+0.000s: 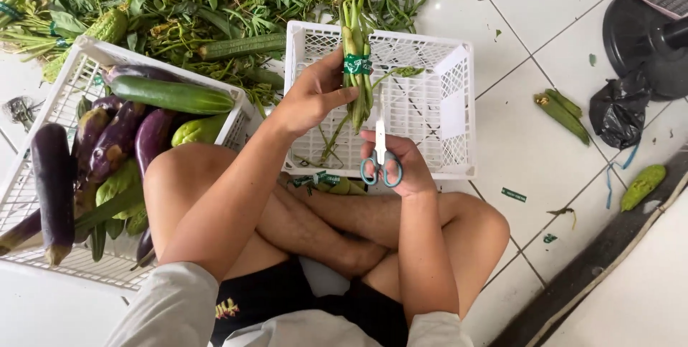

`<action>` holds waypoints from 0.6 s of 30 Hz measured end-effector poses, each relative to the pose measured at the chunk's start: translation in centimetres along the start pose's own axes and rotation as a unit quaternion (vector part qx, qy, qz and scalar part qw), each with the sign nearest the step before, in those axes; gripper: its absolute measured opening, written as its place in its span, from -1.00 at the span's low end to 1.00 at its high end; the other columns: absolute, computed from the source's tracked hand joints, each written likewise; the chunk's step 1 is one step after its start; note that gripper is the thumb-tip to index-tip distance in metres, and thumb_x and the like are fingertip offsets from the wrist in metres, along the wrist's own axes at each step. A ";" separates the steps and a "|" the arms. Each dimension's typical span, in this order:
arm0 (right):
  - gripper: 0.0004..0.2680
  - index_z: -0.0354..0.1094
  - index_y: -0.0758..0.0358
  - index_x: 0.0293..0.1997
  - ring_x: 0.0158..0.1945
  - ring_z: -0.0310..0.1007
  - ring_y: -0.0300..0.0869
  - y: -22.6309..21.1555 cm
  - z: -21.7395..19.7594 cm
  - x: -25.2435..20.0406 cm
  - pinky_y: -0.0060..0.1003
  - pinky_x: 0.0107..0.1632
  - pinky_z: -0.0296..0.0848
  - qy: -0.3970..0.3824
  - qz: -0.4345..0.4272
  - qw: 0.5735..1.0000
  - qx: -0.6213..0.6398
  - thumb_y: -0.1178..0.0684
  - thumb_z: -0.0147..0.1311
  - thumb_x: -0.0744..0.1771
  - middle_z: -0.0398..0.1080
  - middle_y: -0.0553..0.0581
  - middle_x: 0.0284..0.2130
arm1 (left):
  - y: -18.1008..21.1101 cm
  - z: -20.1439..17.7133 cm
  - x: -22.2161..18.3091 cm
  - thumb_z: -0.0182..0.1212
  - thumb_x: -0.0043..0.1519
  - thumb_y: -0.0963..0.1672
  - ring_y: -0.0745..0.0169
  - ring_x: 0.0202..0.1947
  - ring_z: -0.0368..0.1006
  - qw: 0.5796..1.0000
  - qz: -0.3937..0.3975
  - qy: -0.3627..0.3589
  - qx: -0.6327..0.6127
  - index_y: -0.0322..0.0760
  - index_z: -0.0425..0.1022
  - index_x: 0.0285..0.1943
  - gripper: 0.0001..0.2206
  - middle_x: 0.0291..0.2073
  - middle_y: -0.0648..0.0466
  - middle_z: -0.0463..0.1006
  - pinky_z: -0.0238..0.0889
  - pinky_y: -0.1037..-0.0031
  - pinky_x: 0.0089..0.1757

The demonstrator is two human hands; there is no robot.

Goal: Trimming leafy green vegetables with scissors and sorting them into plastic crates

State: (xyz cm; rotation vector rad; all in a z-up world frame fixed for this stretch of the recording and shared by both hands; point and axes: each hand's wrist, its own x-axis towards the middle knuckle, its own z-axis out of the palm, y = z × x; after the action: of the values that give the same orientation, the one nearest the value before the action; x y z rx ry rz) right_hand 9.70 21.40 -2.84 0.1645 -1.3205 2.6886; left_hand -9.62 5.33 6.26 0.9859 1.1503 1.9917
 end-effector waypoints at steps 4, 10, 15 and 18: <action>-0.49 0.17 0.65 0.30 -0.27 0.60 0.09 -1.4 4.4 0.4 -0.25 -0.38 0.63 0.019 0.013 0.997 -0.068 0.12 0.29 0.28 0.43 0.54 -0.14 | 0.4 0.2 -0.3 0.14 0.30 -0.35 -0.19 0.22 0.33 1.000 0.001 -0.010 0.018 -0.52 0.07 0.55 -0.41 0.22 -0.37 0.39 0.25 -0.08 0.19; -0.42 0.30 0.66 0.16 -0.39 0.45 -0.09 -0.3 2.9 -0.8 -0.34 -0.36 0.48 0.043 -0.049 0.994 -0.090 -0.21 0.29 0.26 0.38 0.47 -0.20 | 0.4 -0.1 -0.7 0.12 0.34 -0.34 -0.13 0.23 0.33 0.999 0.009 -0.029 0.021 -0.50 0.05 0.57 -0.42 0.25 -0.36 0.39 0.26 -0.02 0.20; -0.32 0.33 0.70 0.11 -0.43 0.40 -0.12 -0.2 3.3 -0.7 -0.41 -0.40 0.31 0.013 -0.083 0.990 -0.116 -0.37 0.26 0.24 0.36 0.45 -0.22 | -0.3 0.5 -0.9 0.13 0.33 -0.34 -0.16 0.29 0.30 0.999 0.005 -0.041 -0.004 -0.43 0.10 0.57 -0.43 0.30 -0.32 0.38 0.22 -0.02 0.23; -0.37 0.33 0.72 0.11 -0.49 0.41 -0.11 0.2 2.9 -0.9 -0.42 -0.47 0.29 0.023 -0.108 0.988 -0.110 -0.25 0.34 0.23 0.39 0.48 -0.25 | -1.2 0.7 -0.9 0.16 0.33 -0.32 -0.15 0.28 0.31 0.999 0.006 -0.044 -0.016 -0.45 0.12 0.56 -0.43 0.31 -0.32 0.38 0.22 -0.02 0.23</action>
State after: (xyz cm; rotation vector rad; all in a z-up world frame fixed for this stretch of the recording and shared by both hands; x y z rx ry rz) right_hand 10.67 18.92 -1.34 0.2046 -1.4793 2.3387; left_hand -8.43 5.41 5.19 1.0556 1.0632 1.9504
